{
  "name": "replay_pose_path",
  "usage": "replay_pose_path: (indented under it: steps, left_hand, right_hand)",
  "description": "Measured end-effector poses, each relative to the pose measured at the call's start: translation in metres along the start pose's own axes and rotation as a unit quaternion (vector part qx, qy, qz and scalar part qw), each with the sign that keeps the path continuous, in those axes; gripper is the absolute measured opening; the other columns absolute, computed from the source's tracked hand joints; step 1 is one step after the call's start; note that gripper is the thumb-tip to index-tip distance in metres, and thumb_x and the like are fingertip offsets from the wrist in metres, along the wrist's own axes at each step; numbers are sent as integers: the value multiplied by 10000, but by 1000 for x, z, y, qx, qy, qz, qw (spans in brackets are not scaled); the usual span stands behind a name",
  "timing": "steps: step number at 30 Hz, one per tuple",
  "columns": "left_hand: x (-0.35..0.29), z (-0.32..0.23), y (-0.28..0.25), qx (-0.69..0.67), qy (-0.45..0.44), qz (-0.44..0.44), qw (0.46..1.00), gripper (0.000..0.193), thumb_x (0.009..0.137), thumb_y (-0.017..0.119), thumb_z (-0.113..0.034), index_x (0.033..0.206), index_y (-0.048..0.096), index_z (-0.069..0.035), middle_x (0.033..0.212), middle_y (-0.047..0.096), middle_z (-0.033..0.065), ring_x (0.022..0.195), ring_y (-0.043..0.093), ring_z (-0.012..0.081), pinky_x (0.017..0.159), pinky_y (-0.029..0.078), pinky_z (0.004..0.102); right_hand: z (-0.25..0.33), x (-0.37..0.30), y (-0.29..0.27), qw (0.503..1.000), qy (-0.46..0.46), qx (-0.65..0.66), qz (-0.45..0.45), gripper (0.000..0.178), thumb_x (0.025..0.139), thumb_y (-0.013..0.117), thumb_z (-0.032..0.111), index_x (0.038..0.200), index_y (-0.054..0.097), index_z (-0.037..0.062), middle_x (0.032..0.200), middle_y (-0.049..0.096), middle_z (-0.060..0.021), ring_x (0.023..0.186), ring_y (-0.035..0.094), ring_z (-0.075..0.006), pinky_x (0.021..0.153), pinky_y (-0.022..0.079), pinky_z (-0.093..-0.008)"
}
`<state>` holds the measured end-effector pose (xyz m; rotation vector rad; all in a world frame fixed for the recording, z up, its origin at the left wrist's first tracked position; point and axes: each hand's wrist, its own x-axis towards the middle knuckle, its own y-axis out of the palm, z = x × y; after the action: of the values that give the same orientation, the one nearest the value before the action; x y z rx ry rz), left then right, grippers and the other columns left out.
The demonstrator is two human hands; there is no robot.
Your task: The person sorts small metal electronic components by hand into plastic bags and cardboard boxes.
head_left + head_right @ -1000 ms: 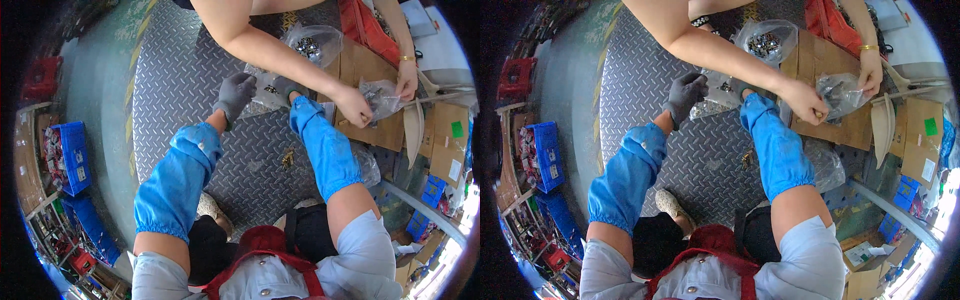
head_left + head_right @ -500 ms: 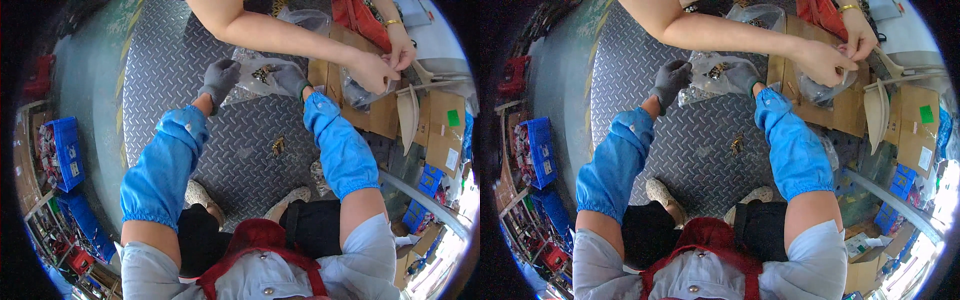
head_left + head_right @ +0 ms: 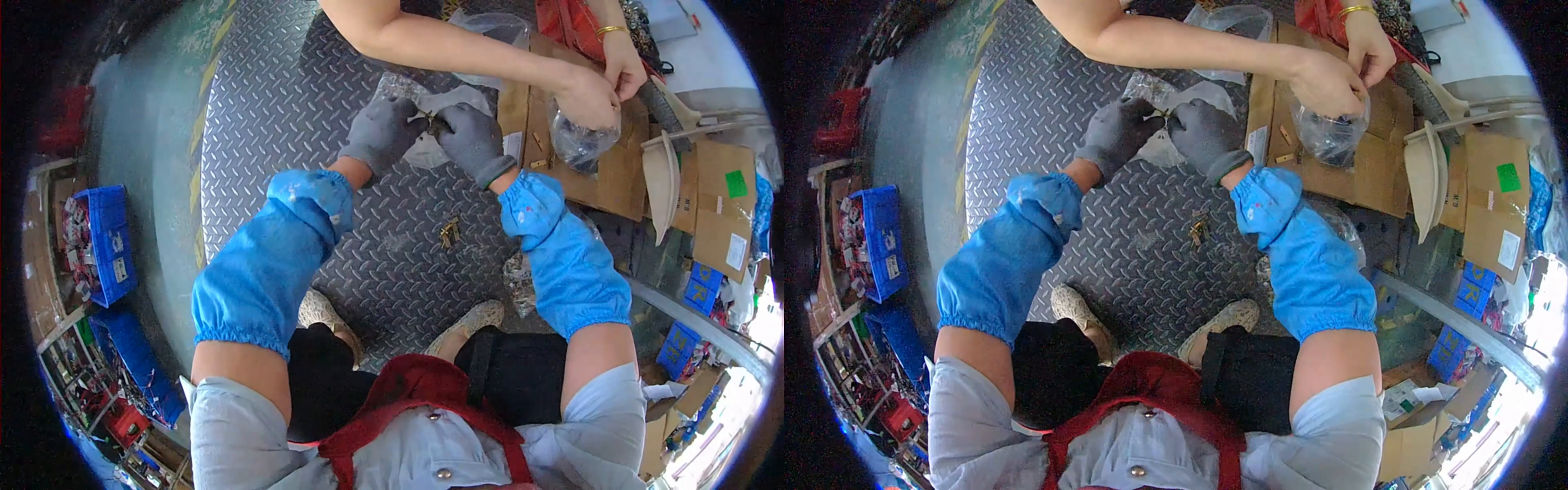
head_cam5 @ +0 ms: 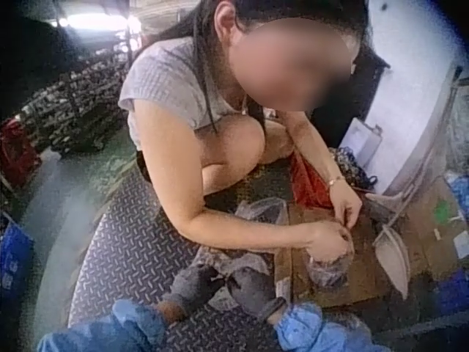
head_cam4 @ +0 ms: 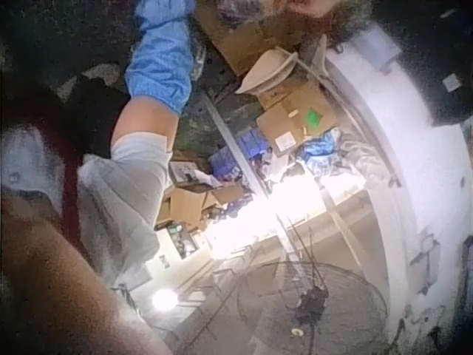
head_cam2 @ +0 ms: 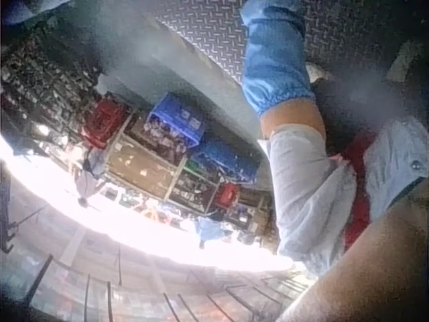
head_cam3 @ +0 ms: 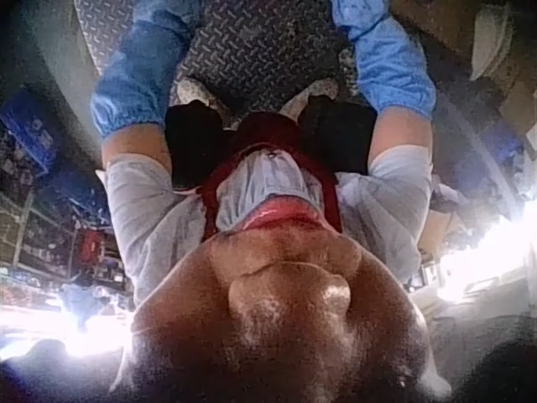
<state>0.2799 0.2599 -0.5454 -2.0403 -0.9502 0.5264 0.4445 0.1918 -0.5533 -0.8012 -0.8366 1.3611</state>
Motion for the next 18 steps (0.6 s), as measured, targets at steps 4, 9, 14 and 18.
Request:
replay_pose_path:
  steps: [4,9,14,18]
  left_hand:
    - [1,0,7,-34,-22,-25,999,293,782,603,-343,890,653,-75,837,641,164,801,613,340,704,484,429]
    - [3,-8,4,-46,-34,-22,998,332,789,638,-340,943,637,-46,893,653,152,829,629,321,715,494,390]
    - [-1,-4,9,-59,-27,-51,997,294,787,621,-325,919,653,-64,877,653,153,823,625,324,718,489,402]
    - [0,-9,7,-230,-33,-24,972,262,795,608,-314,875,681,-76,808,671,120,710,638,250,657,490,365]
  right_hand:
    - [15,-4,-9,998,0,21,-65,191,778,568,218,826,612,39,868,577,-209,782,575,-381,687,463,-464]
    - [8,-4,-1,989,-40,54,-129,179,761,577,190,806,588,17,867,574,-226,783,572,-394,685,463,-466]
    - [9,-3,5,992,-6,66,-108,168,729,606,109,882,588,43,798,578,-171,764,567,-353,668,454,-429]
    - [8,-3,-6,994,-33,27,-105,154,731,590,142,830,565,26,784,575,-197,756,567,-379,656,446,-461]
